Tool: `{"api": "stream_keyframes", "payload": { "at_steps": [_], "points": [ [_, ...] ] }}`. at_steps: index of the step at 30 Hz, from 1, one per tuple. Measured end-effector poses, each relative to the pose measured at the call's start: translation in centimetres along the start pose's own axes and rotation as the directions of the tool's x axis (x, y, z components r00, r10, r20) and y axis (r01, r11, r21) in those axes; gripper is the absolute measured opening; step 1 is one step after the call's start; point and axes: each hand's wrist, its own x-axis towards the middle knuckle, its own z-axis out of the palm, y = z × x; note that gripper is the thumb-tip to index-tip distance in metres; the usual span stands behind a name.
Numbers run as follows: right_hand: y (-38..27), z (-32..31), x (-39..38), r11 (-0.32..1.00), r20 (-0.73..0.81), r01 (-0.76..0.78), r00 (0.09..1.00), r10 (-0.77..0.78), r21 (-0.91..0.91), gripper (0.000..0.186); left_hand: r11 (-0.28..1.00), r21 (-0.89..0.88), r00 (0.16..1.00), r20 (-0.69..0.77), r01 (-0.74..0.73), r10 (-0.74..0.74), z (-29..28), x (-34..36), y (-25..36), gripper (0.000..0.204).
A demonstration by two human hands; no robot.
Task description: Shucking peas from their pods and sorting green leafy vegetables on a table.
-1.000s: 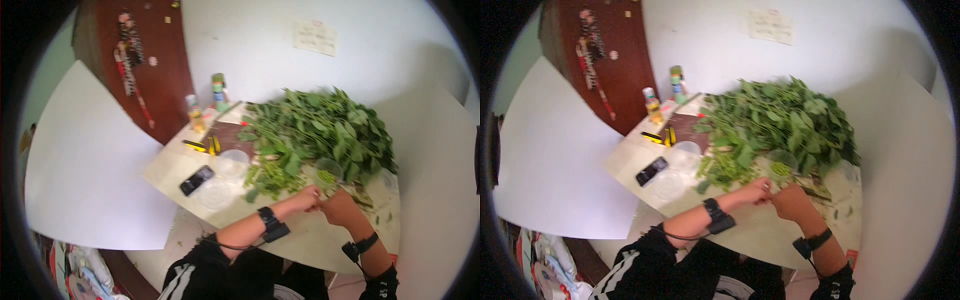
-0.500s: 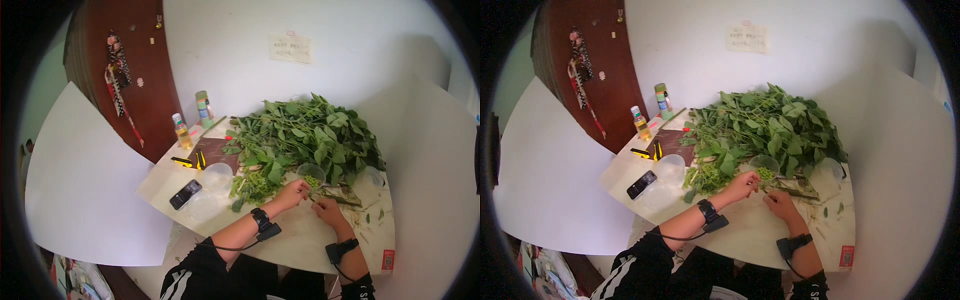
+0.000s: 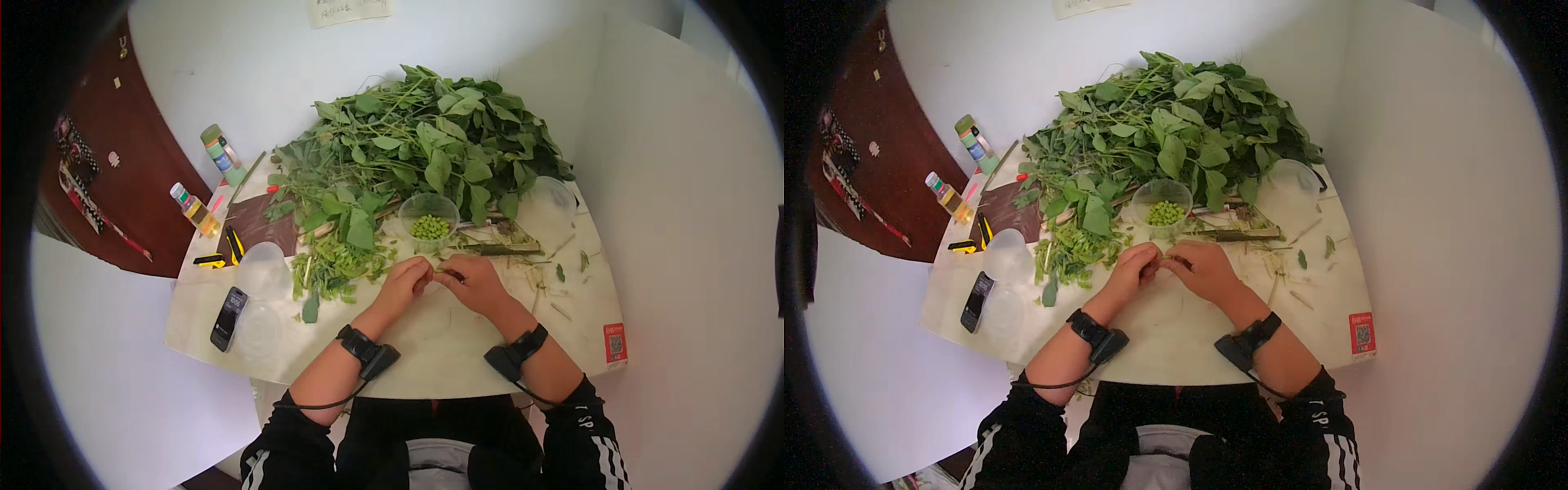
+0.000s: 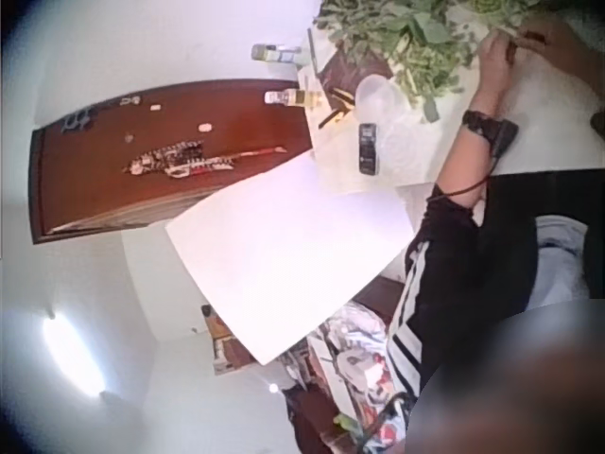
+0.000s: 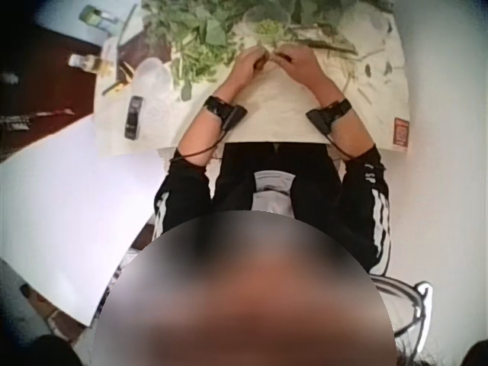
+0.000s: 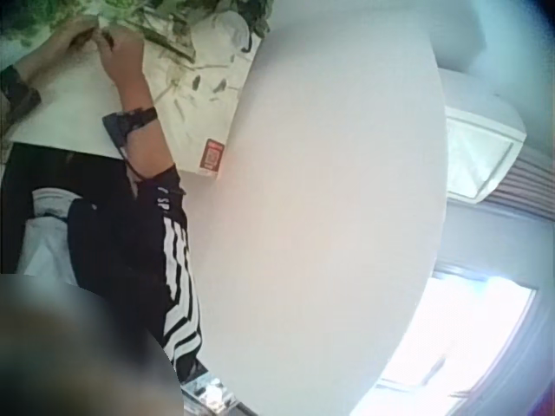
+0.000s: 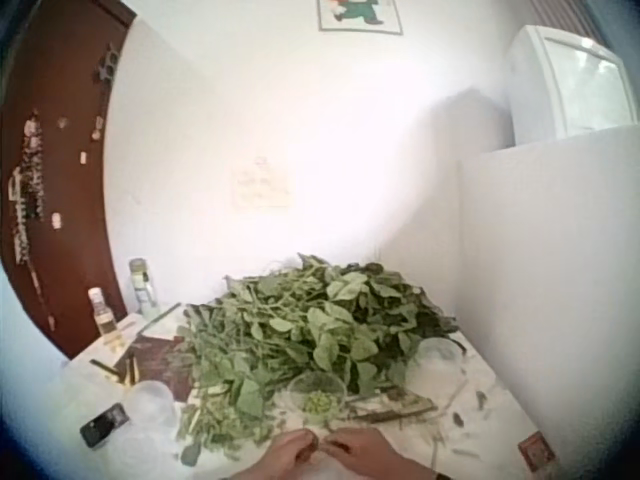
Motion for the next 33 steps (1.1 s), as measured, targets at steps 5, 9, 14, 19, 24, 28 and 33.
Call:
{"api": "stream_keyframes", "payload": {
  "at_steps": [5,9,14,19,24,28,33],
  "points": [
    [0.1,-0.2,-0.3,1.0,-0.051,0.007,0.999,-0.008,-0.018,0.016,0.995,0.087,0.992,0.11,0.055,-0.065,0.6,-0.5,0.2,0.022],
    [1.1,-0.1,-0.7,0.981,-0.078,0.165,0.982,-0.174,-0.103,0.015,0.986,0.167,0.996,0.092,-0.02,0.004,0.9,-0.1,0.4,0.02],
    [0.3,-0.1,-0.8,0.989,0.0,0.121,0.993,-0.121,-0.086,0.013,0.947,0.313,0.996,0.081,-0.069,0.046,-0.1,-0.3,-1.0,0.019],
    [-0.9,-0.6,-0.7,0.984,0.057,0.112,0.993,-0.105,-0.136,0.012,0.942,0.317,0.992,0.095,-0.109,0.083,0.1,-0.3,-1.0,0.02],
    [0.3,-0.5,-0.4,0.97,0.118,0.113,0.989,-0.089,-0.214,0.01,0.926,0.373,0.997,0.073,-0.062,0.037,0.1,-0.4,-0.8,0.019],
    [-0.1,-0.6,-0.6,0.979,0.118,0.076,0.991,-0.054,-0.19,0.009,0.986,0.159,0.992,0.125,-0.053,0.033,0.1,-0.1,-1.5,0.022],
    [-0.5,-1.1,-0.6,0.953,0.189,0.146,0.977,-0.097,-0.267,0.01,0.949,0.313,0.99,0.139,-0.017,-0.028,0.3,-0.5,-0.5,0.028]
  ]
}}
